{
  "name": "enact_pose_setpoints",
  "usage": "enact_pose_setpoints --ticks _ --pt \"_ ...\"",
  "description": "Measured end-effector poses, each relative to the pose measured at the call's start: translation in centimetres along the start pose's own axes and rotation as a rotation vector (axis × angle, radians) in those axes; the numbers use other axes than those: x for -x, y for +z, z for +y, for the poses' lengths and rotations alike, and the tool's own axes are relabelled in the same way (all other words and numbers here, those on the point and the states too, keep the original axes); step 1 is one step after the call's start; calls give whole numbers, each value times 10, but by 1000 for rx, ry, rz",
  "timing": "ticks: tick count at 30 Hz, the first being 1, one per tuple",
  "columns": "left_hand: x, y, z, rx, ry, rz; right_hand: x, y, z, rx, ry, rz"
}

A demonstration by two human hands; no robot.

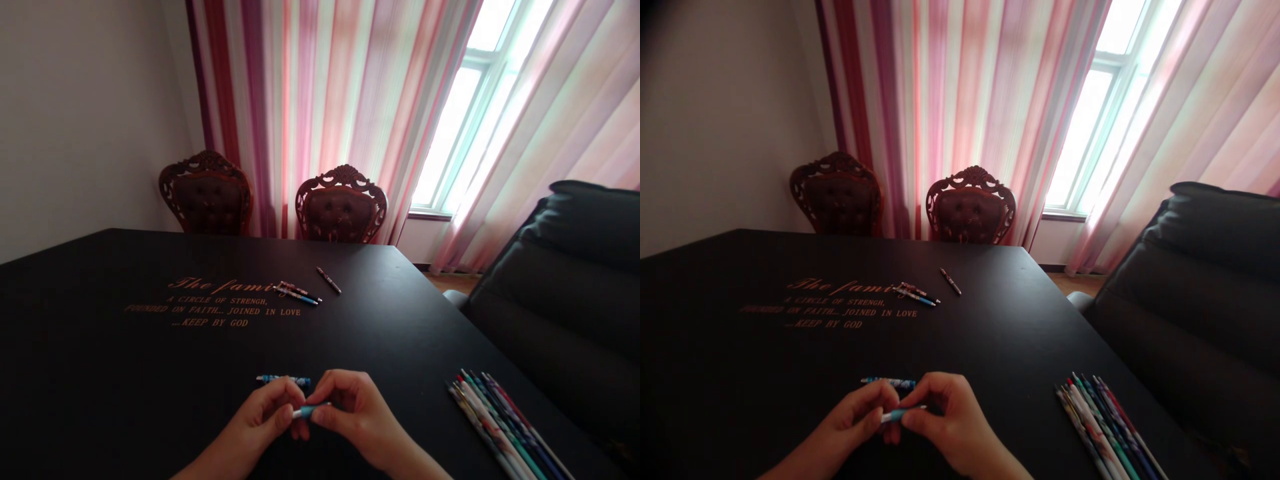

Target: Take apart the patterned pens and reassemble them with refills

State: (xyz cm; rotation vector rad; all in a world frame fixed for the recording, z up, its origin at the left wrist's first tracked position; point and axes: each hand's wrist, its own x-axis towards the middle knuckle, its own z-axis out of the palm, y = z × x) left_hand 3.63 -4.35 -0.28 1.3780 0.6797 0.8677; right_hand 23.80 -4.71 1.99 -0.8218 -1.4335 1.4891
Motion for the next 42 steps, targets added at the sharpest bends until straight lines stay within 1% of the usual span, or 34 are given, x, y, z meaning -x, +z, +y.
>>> enact_pose_setpoints --ticks 9,12,16,19,23,25,29,32,34,39,42 --pt "1 2 -1 59 -32 14 0 8 3 -126 22 -76" --pt "0 2 -3 84 -41 15 1 9 5 -100 28 -44" --pt "-1 3 -4 83 -47 31 2 9 8 2 40 12" --pt "-2 5 -3 68 -53 59 2 10 10 107 40 53" --pt "-2 6 -1 52 -50 88 2 13 7 326 -2 175" --pt "-2 6 1 61 -33 95 1 15 4 432 -15 194" --pt "-3 4 5 36 -37 133 1 14 1 607 -35 140" --pt "-2 0 7 -3 -50 184 2 9 1 749 -98 45" --pt "-1 -1 8 -36 -52 197 1 6 2 849 -148 -12" --pt "0 -2 10 -144 -33 237 -2 1 -4 1034 -221 -35" --pt "0 -1 14 -187 -20 260 -3 -2 -11 1093 -224 -47"
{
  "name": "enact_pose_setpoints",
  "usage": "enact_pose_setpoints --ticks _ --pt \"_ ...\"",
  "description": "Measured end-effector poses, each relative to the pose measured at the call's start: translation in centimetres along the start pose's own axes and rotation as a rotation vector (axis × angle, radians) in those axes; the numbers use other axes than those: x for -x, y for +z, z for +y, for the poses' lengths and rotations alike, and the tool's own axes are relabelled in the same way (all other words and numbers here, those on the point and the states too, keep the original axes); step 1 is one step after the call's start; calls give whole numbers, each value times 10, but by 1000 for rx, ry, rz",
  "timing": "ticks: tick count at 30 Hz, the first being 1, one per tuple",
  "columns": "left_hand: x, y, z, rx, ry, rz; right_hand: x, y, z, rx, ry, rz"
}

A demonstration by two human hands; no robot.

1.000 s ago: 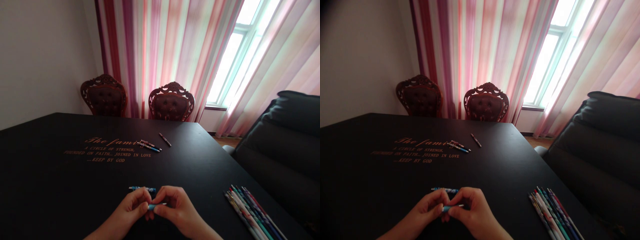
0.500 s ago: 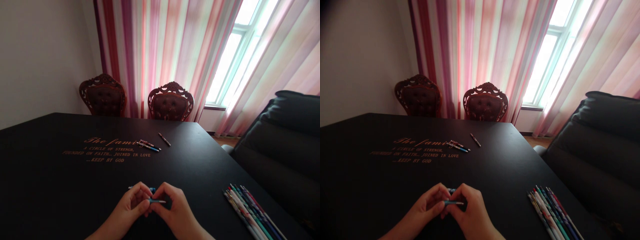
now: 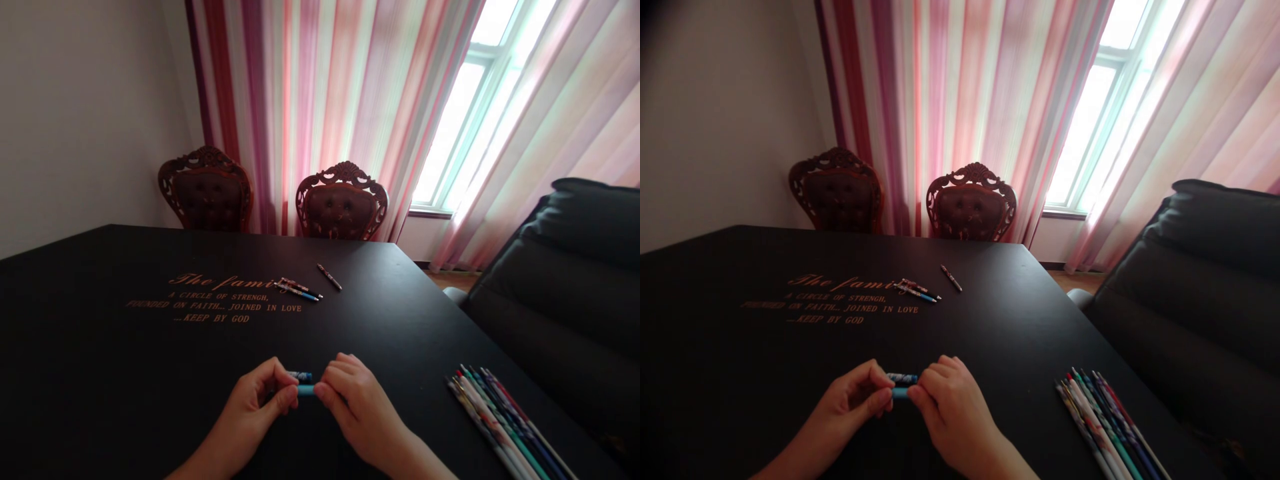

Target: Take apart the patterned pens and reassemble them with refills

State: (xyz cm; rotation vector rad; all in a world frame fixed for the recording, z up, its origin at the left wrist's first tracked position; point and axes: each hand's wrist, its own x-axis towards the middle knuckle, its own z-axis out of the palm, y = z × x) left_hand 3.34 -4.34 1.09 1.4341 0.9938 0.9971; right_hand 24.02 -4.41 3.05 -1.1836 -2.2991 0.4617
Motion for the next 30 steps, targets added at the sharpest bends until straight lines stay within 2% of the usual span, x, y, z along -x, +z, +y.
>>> enact_pose_setpoints --ticks 7,10,14,16,19,23,25,30 --pt "0 2 3 -19 -1 52 1 -6 -2 9 1 20" --pt "-2 -5 2 -30 4 83 1 -9 2 1 -9 37" --pt "-8 -22 4 -64 53 309 1 -22 27 -68 74 215" --pt "-9 -26 4 -146 72 347 0 -27 41 -101 142 298" --pt "-6 -21 4 -414 148 191 0 -27 55 -91 197 302" --pt "2 -9 7 -725 299 -47 1 -15 54 -36 215 204" --pt "3 -7 11 -799 308 -92 1 -10 52 -13 222 174" --pt "-1 -10 13 -859 268 -115 0 -10 52 21 237 128"
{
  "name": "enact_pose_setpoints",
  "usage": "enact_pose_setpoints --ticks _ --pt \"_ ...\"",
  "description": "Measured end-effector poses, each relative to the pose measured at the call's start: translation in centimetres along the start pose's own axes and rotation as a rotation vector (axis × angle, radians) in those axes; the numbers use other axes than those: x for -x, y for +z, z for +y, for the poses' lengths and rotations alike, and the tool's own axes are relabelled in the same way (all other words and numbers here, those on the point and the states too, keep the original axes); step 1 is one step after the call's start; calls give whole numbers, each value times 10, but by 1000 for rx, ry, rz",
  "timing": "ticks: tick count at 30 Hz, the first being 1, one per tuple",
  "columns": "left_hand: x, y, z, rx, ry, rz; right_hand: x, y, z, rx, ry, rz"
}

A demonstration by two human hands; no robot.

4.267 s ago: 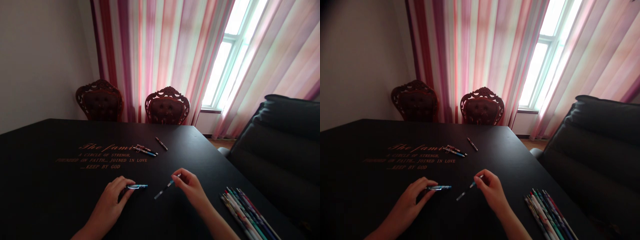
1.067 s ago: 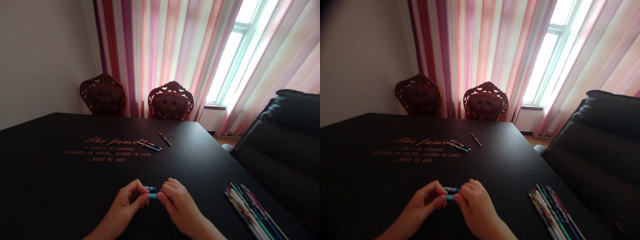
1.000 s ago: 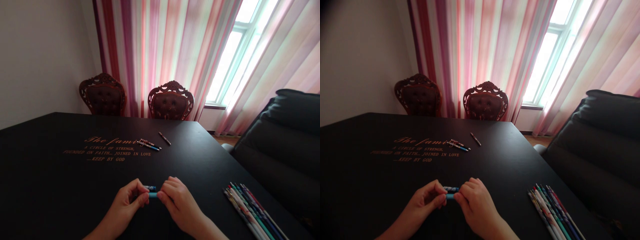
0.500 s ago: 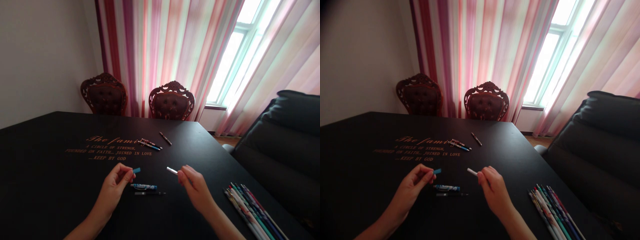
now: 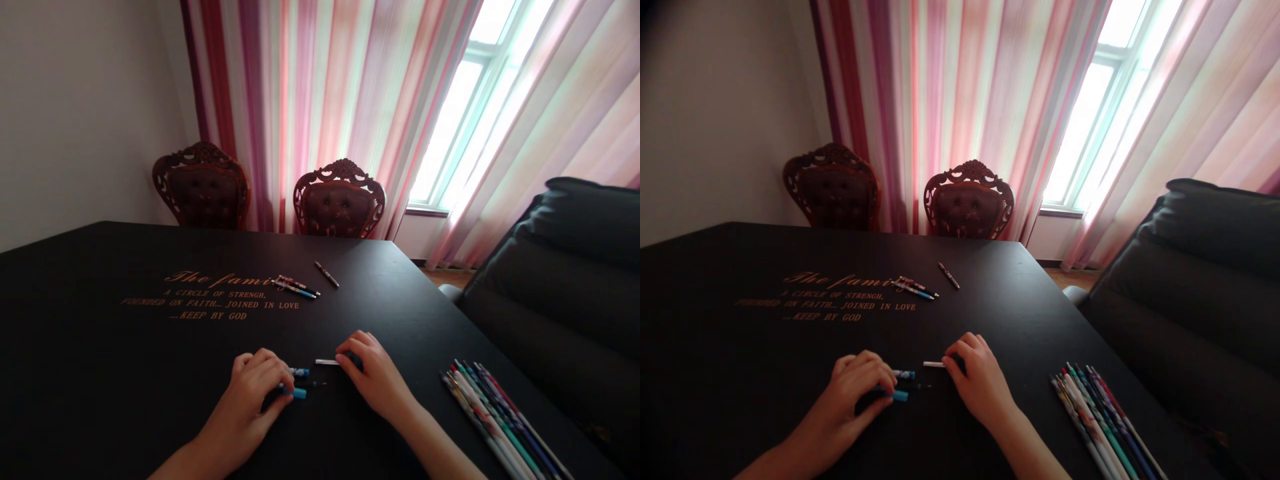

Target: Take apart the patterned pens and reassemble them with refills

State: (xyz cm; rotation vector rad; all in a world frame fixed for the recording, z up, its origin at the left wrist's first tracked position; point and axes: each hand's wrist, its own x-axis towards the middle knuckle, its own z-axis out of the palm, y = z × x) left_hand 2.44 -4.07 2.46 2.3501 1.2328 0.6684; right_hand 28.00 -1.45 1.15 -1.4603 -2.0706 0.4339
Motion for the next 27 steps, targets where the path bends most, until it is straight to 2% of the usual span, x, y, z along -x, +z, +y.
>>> enact_pose_setpoints --ticks 12,17,21,24,27 --pt "-1 -2 0 -84 -45 -44 0 -4 11 35 16 -74" --pt "-1 4 -5 -73 -40 -9 -1 -2 5 -36 -5 -33" --pt "-1 5 -8 19 -59 44 -1 -6 -3 -213 -7 16" --pt "-2 4 -11 159 -165 124 0 -8 -10 -320 -3 0" --pt "-2 5 -15 331 -273 137 2 -7 -16 -367 -2 -23"
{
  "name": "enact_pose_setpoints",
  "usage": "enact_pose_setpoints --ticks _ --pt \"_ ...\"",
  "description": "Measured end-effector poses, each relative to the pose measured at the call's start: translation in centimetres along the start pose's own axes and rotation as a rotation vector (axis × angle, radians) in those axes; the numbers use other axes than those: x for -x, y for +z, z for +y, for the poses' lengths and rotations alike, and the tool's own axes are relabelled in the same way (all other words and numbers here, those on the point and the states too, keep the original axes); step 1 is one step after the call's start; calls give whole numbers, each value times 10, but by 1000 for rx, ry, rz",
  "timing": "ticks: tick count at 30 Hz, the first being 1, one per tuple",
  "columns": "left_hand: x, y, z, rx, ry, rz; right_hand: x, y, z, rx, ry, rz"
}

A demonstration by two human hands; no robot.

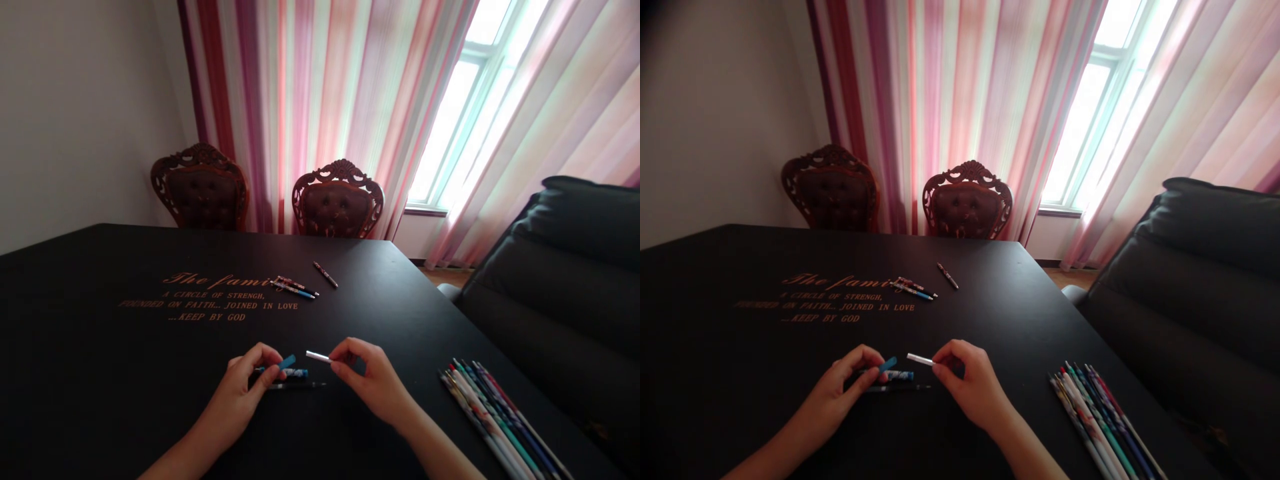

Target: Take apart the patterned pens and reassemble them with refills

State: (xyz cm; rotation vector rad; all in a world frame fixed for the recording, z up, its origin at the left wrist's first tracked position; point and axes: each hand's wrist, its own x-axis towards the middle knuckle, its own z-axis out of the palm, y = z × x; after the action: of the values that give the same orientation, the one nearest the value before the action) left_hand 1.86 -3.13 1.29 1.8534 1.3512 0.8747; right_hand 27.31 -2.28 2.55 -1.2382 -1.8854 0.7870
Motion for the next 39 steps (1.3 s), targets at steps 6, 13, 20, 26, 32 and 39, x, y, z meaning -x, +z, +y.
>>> enact_pose_setpoints --ticks 6,13,20,26,32,39 --pt "0 1 2 86 -13 -55 2 6 -4 13 -20 -27" --pt "1 -1 7 -2 21 3 0 2 -5 41 -88 8" --pt "4 0 10 -5 10 25 2 6 -5 -74 8 35" --pt "5 4 7 19 -23 31 5 16 -7 -125 27 36" --pt "8 10 3 14 -40 8 6 23 -12 -102 31 28" --pt "8 14 2 -32 -13 20 9 33 -13 -80 35 33"
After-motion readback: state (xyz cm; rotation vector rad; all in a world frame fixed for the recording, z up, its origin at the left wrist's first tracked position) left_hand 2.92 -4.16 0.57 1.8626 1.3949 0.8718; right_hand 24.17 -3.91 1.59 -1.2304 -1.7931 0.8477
